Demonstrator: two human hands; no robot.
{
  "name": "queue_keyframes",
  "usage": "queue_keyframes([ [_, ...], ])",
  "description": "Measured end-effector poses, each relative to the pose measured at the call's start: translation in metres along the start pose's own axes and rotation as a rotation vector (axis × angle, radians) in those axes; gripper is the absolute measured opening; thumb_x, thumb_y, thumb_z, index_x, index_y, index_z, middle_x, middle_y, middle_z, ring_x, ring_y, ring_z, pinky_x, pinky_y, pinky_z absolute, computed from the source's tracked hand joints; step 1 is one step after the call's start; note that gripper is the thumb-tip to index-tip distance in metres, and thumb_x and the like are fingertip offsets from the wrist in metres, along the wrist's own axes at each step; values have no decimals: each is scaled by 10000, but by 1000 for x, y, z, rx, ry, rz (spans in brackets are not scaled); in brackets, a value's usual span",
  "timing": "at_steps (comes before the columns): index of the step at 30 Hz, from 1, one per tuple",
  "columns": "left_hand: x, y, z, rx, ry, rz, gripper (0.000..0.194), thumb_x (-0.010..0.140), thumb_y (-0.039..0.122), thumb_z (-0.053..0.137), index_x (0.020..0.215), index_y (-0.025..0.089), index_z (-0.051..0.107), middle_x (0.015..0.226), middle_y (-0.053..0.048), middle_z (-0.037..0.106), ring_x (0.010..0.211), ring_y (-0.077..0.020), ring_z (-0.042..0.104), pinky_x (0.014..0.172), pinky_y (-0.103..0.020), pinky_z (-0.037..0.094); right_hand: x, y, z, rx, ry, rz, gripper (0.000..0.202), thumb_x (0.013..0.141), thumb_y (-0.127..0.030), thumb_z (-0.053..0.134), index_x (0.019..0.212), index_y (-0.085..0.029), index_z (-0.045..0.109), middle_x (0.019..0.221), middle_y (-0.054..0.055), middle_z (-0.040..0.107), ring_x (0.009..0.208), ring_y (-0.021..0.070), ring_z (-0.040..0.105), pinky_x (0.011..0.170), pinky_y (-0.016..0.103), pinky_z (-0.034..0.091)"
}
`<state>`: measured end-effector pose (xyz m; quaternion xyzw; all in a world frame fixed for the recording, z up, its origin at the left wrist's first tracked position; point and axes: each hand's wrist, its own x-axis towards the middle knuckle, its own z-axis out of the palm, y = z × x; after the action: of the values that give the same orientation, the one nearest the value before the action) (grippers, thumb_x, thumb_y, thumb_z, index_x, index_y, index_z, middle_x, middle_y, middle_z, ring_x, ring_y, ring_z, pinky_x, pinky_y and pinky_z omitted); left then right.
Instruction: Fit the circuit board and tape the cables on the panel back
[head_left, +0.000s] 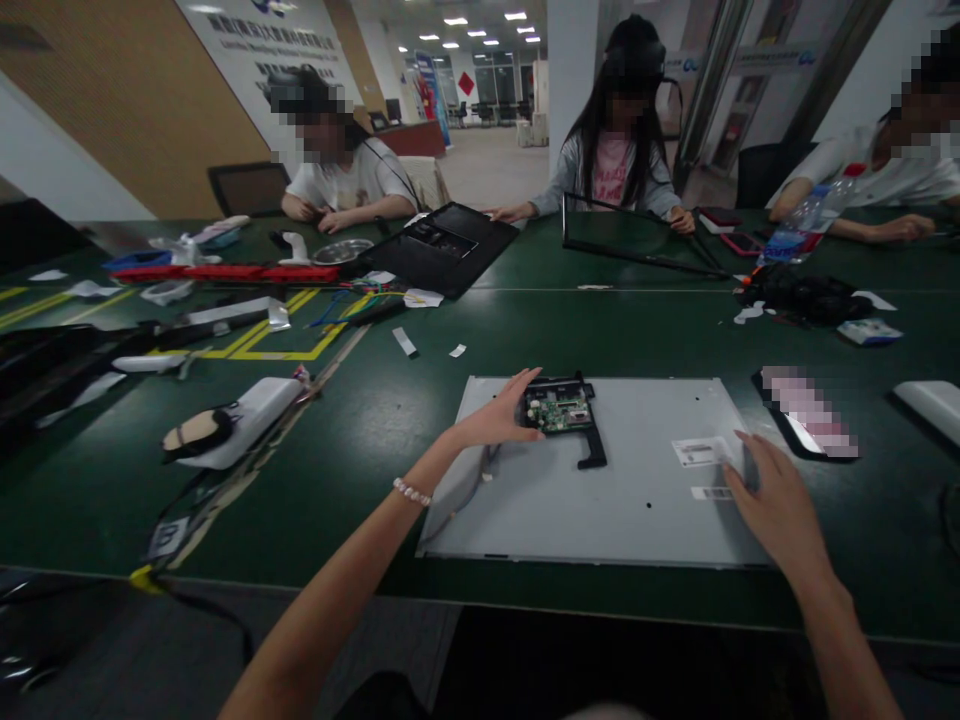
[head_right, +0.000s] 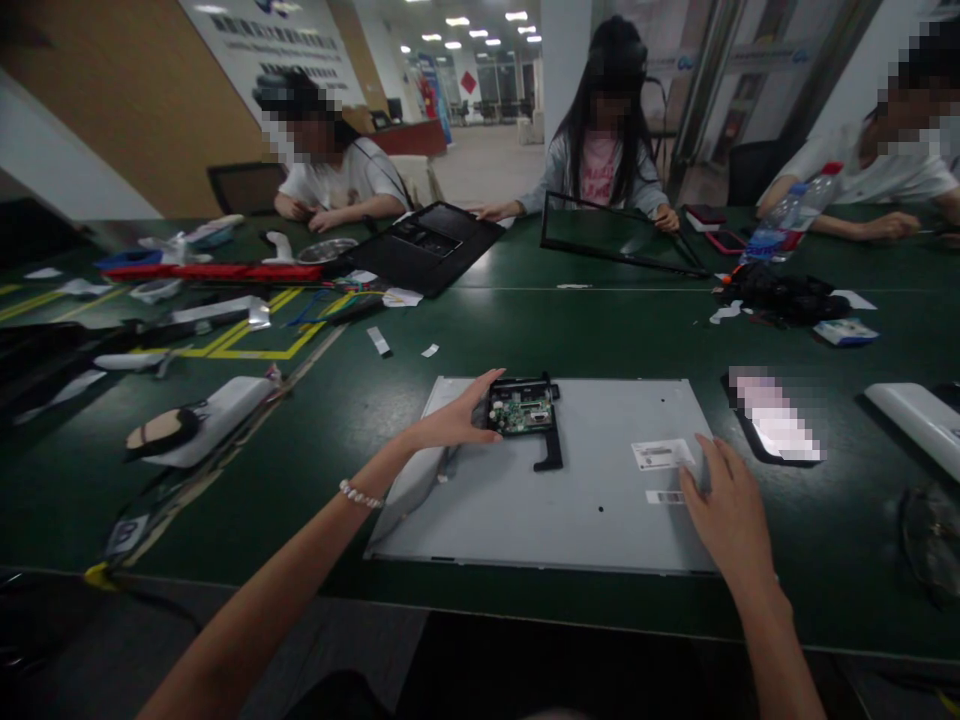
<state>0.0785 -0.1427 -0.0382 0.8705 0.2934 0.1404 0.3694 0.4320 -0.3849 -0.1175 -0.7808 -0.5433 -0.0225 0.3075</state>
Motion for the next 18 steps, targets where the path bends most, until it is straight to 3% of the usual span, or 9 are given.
queue_keyframes([
  [5, 7, 5, 7, 16, 23, 80, 1019, 637, 357, 754, 1507, 154, 263, 1498, -182, 306, 1396, -354, 287, 1173, -505, 215, -1, 2, 1, -63, -38, 1, 555, 900, -487, 418, 1362, -185, 477, 1369, 168, 501, 1266, 354, 457, 1030, 554, 374],
  [13, -3, 16, 43, -34, 4, 115, 1011, 652, 386, 745, 1518, 212, 252, 1527, -172, 230, 1395, -388, 277, 1151, -555, 247, 0, 0, 0, -66, -36, -10, 542, 902, -487, 414, 1353, -193, 482, 1348, 159, 523, 1255, 343, 472, 1035, 536, 376],
  [18, -4, 15, 53, 39, 42, 119, 1019, 653, 438, 753, 1518, 228, 257, 1535, -167, 257, 1393, -386, 287, 1145, -554, 247, 0, 0, -1, -80, -35, -9, 540, 905, -484, 409, 1347, -182, 484, 1348, 163, 526, 1255, 337, 475, 1037, 524, 379],
])
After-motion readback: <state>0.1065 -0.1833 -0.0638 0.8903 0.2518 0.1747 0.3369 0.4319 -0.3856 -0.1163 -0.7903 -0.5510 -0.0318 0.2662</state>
